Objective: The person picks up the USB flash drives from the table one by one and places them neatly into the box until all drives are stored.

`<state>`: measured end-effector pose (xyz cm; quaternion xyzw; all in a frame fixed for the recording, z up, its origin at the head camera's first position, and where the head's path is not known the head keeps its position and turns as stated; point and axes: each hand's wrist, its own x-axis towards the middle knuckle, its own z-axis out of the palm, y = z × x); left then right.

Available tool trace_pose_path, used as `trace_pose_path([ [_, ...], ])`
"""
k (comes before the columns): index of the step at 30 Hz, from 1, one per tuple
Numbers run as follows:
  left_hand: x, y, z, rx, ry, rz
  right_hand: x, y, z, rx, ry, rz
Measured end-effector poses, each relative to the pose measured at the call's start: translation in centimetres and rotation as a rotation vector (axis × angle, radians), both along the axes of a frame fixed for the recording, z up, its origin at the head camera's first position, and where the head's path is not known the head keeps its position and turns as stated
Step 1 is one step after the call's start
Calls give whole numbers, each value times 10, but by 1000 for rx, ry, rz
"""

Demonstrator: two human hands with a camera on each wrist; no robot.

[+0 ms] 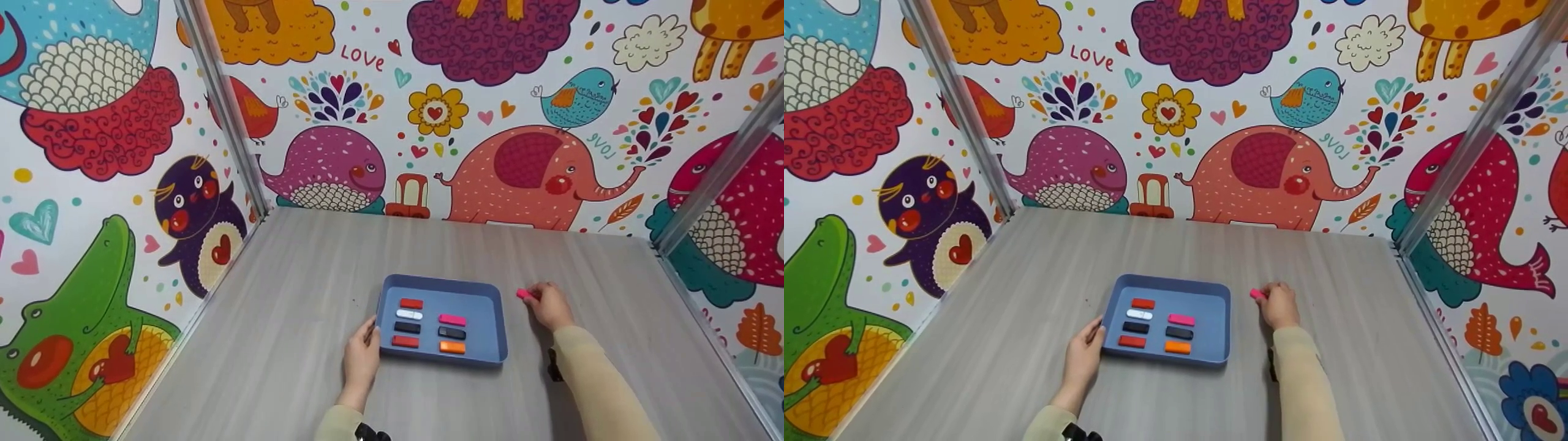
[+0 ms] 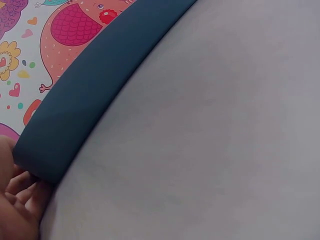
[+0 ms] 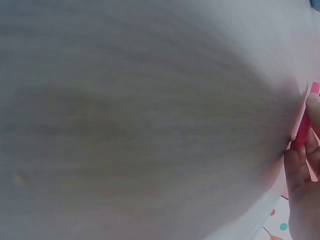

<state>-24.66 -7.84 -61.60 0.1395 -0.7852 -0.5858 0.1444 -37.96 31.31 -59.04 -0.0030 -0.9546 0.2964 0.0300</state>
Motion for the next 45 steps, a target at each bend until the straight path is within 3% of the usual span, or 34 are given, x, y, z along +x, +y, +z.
trace_pose_path([
  [15, 1, 0, 1, -22, 18, 10, 0, -4, 4, -20, -33, 10],
  [23, 0, 0, 1, -14, 18, 3, 1, -2, 8, -13, -20, 59],
  [45, 2, 0, 1, -6, 3, 3, 15, -14, 35, -29, 41, 130],
])
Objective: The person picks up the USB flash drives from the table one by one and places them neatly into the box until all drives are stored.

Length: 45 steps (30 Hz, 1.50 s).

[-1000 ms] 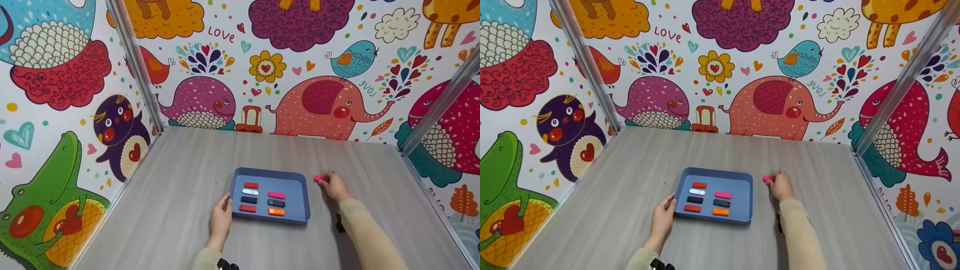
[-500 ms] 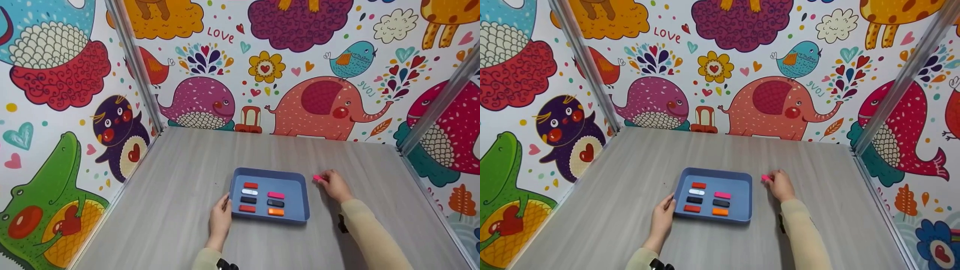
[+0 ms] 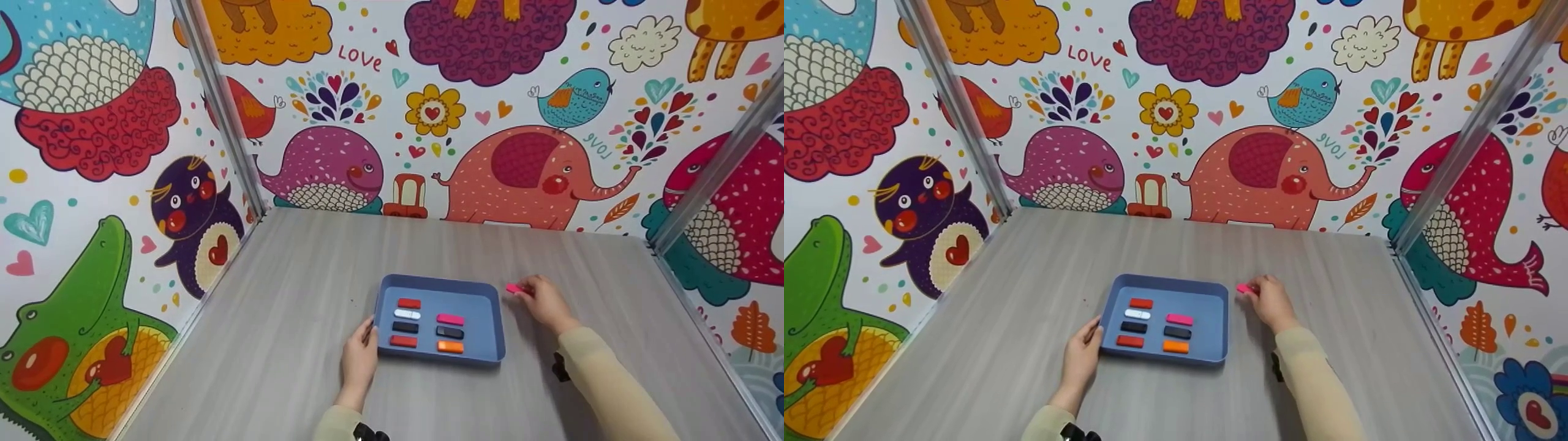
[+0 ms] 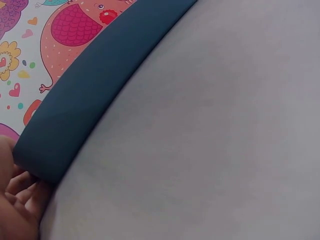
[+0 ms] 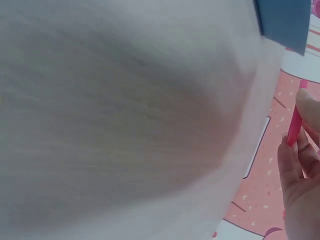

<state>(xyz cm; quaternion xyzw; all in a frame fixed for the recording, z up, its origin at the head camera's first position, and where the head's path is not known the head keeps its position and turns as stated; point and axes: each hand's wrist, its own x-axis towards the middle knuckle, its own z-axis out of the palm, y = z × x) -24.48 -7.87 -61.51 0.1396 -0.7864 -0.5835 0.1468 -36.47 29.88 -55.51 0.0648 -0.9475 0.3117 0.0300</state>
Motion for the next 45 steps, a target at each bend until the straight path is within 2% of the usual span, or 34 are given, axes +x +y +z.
trace_pose_path([
  [10, 0, 0, -3, -4, -15, 8, 8, -11, 11, -7, 4, 20],
  [16, 0, 0, -4, 12, 1, 2, 12, -17, 20, -9, -19, 17],
  [30, 2, 0, -3, -9, 17, -2, 19, -35, 34, 12, 91, 90],
  [45, 0, 0, -1, -8, 10, -10, 20, -55, 39, 3, 77, 116],
])
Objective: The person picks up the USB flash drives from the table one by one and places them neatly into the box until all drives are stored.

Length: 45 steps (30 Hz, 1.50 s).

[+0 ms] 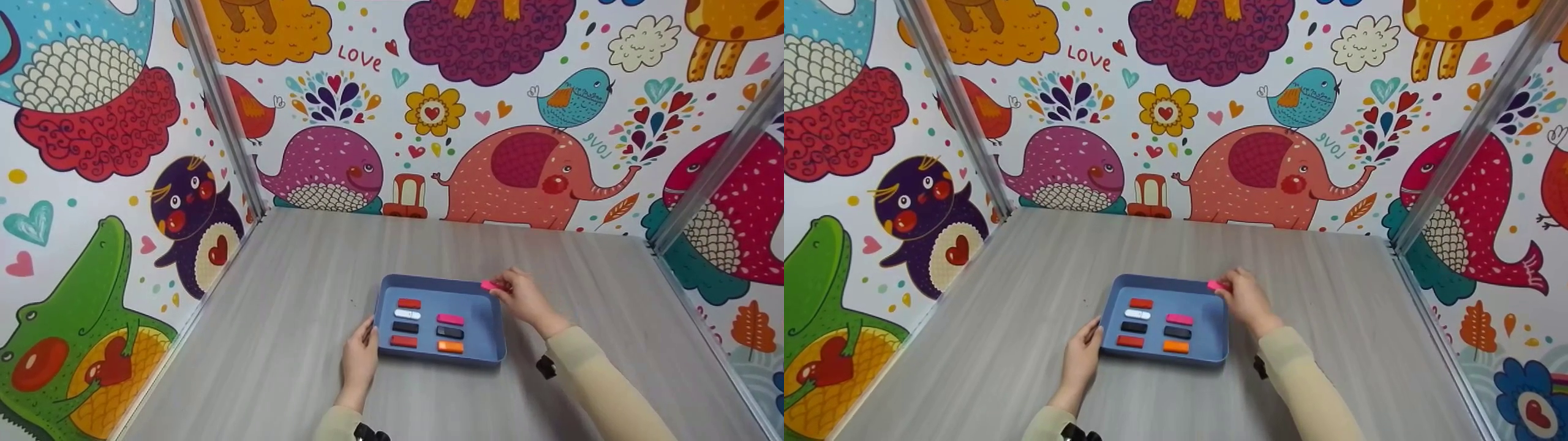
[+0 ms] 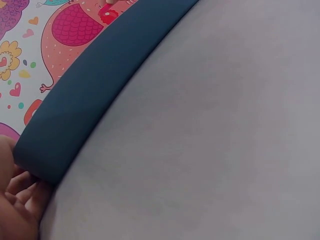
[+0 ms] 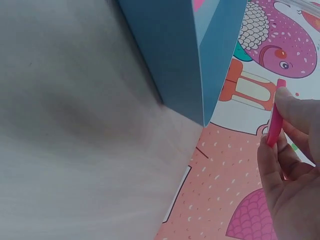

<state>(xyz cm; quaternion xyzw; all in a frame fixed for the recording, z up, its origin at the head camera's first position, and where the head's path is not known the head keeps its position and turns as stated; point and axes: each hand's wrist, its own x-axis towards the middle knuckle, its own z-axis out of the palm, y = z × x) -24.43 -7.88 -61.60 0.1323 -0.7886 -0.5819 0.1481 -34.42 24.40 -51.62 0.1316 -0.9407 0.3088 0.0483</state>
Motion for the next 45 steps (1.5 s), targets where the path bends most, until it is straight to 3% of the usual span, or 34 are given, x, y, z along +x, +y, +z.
trace_pose_path([
  [14, -1, -1, 0, 1, 25, -2, 4, -16, 0, 19, 27, 42],
  [24, 0, -1, 0, -4, 25, -6, 3, -30, -4, 9, -11, 55],
  [30, 0, 0, 0, -2, 8, 1, 3, -38, -8, 8, -44, 50],
  [37, -1, 1, 0, 7, 14, 17, -1, -45, -16, 25, 0, 90],
  [45, -1, 0, 0, -2, -5, 19, -2, -54, -23, 2, -28, 110],
])
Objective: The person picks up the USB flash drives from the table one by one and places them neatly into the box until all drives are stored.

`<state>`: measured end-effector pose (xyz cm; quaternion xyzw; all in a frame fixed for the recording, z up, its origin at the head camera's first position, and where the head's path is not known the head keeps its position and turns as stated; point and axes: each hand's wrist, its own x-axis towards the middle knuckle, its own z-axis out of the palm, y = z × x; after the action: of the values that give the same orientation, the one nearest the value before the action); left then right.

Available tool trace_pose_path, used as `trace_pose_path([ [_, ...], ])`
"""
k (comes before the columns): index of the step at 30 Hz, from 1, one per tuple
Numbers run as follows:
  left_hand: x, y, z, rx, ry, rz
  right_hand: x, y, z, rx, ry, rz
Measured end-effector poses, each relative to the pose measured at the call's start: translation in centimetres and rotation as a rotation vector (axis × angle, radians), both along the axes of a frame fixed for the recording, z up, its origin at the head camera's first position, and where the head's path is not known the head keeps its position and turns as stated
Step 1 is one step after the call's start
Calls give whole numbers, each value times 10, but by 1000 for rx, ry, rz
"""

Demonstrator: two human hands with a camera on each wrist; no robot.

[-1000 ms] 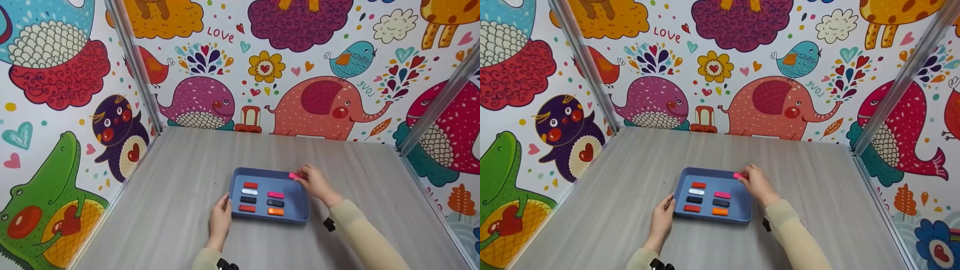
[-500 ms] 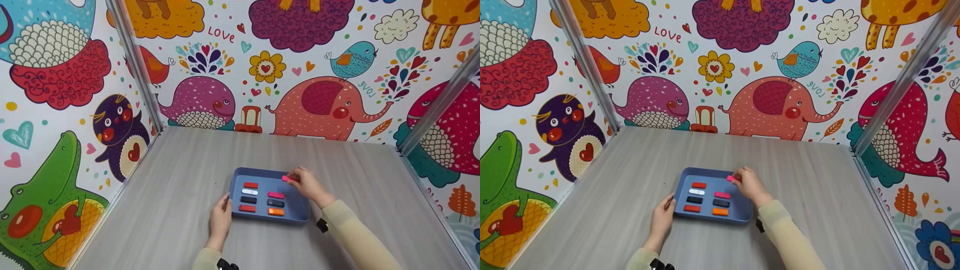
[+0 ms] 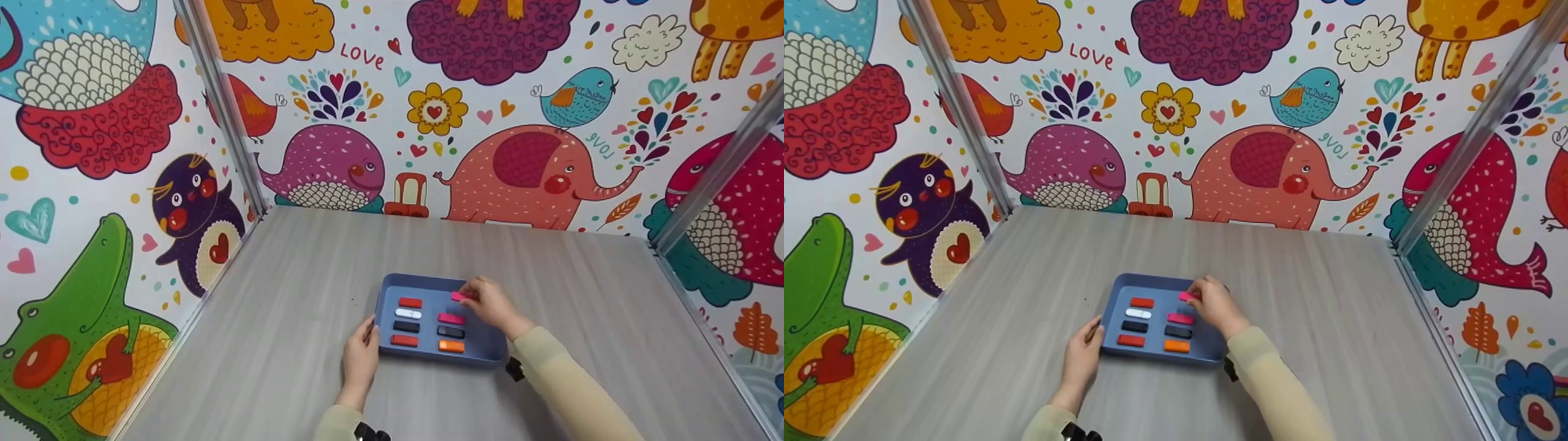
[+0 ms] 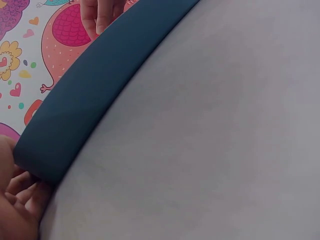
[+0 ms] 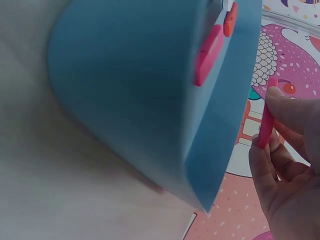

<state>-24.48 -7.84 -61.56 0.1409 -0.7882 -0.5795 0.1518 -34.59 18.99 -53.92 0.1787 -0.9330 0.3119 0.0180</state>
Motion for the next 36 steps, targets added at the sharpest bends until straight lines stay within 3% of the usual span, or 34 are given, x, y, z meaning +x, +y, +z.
trace_pose_path([
  [19, 0, -1, 0, -7, 18, -12, -9, -17, -20, 41, -92, -31],
  [36, 0, -1, 1, 8, -14, -13, -12, -26, -31, 65, -110, -36],
])
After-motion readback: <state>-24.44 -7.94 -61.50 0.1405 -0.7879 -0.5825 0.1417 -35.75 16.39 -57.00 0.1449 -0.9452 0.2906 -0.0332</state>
